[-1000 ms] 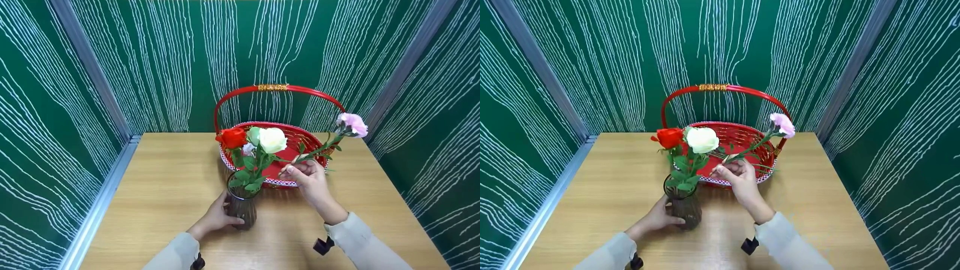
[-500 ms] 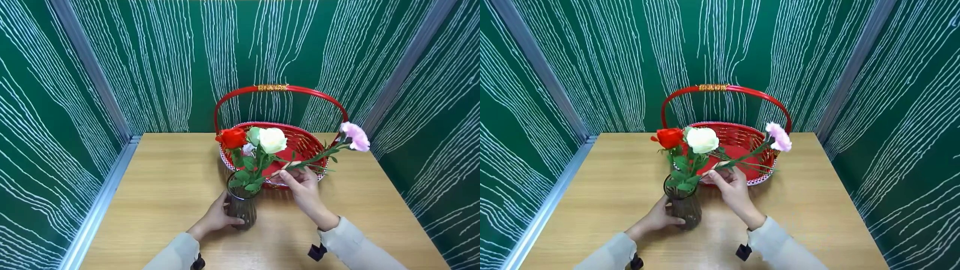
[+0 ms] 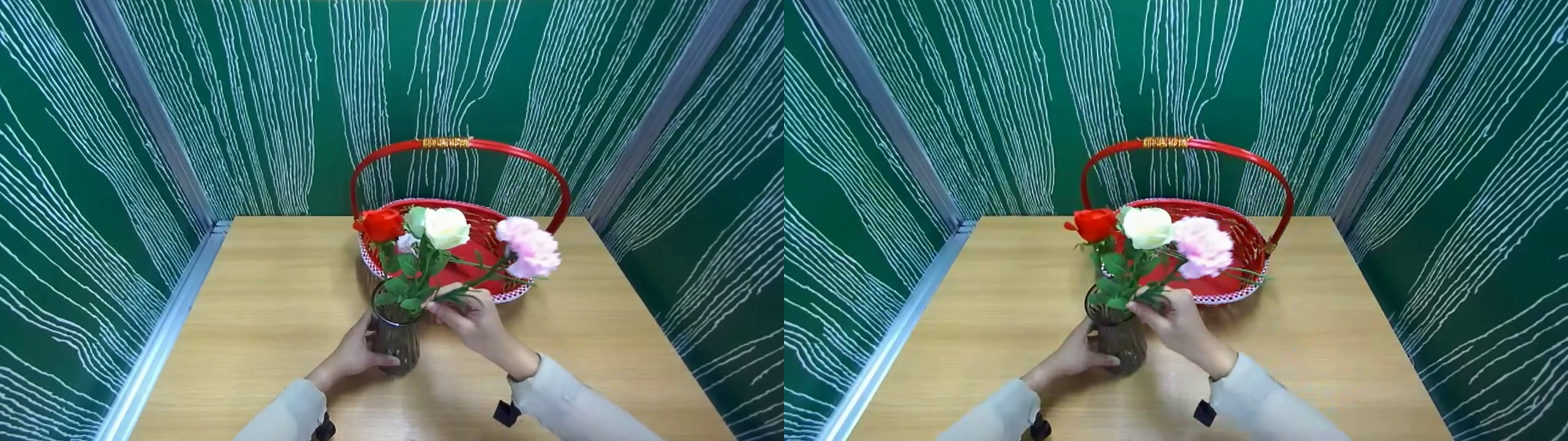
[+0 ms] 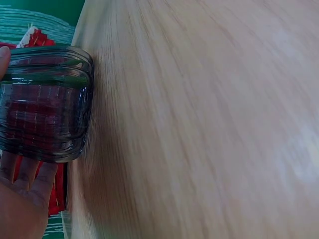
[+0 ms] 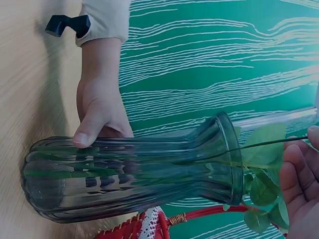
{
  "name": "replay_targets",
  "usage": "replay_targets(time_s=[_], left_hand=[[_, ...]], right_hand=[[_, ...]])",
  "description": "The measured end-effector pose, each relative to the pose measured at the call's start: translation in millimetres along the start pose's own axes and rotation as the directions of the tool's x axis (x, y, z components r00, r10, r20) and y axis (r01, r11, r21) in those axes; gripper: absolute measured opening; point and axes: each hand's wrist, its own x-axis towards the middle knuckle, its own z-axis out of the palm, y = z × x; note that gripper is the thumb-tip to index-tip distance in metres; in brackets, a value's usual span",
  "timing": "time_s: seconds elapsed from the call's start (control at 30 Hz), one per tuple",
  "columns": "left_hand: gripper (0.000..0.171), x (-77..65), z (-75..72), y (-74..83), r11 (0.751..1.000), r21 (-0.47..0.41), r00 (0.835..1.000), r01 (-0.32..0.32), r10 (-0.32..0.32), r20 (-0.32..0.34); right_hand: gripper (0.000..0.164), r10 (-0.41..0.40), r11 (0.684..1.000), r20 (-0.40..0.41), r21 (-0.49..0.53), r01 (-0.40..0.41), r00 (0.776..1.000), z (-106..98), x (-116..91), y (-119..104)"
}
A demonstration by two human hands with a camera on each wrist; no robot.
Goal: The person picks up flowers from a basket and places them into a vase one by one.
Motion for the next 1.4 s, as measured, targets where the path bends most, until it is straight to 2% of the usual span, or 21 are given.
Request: replay_targets(time_s=[0.13,0.27,0.37,0.67,0.87,0.97,1.13,1.3,1.4], left_hand=[[0.103,0.0,-1.2,0.0,1.0,0.006,1.0,0.003,-0.003,0.011],[0.1,0.1,-1.5,-0.3,1.0,-0.012,1.0,0.002,-0.001,0.019],[0.101,0.2,-1.5,-1.1,1.0,-0.026,1.0,-0.007,0.007,0.019],[0.101,-0.5,-1.6,-2.7,1.0,-0.022,1.0,-0.016,0.017,0.015],[0.093,-0.6,-1.0,-1.0,0.999,0.011,0.999,-0.041,0.041,0.002],[0.094,-0.3,-0.5,-0.5,0.998,0.037,0.999,-0.044,0.045,-0.004],[0.092,-1.0,-1.8,1.1,0.998,0.048,0.999,-0.048,0.048,0.002],[0.092,-1.4,-1.7,0.1,0.998,0.024,0.998,-0.065,0.065,-0.005],[0.091,-1.1,-1.1,-1.6,0.998,0.017,0.998,-0.054,0.055,-0.014]], right_hand=[[0.029,-0.067,0.997,0.054,-0.042,0.069,0.996,5,2,4],[0.026,-0.125,0.978,0.106,-0.156,0.141,0.987,11,4,8],[0.021,-0.128,0.958,0.138,-0.239,0.158,0.982,14,4,10],[0.026,-0.066,0.909,0.219,-0.389,0.149,0.974,21,3,11],[0.013,-0.004,0.889,0.229,-0.444,0.108,0.973,25,5,7],[0.012,0.005,0.899,0.218,-0.427,0.091,0.976,27,6,7],[0.008,0.037,0.934,0.19,-0.355,0.034,0.981,29,7,6],[0.012,0.071,0.942,0.156,-0.335,-0.015,0.985,27,6,6],[0.015,0.082,0.945,0.148,-0.326,-0.029,0.986,24,5,6]])
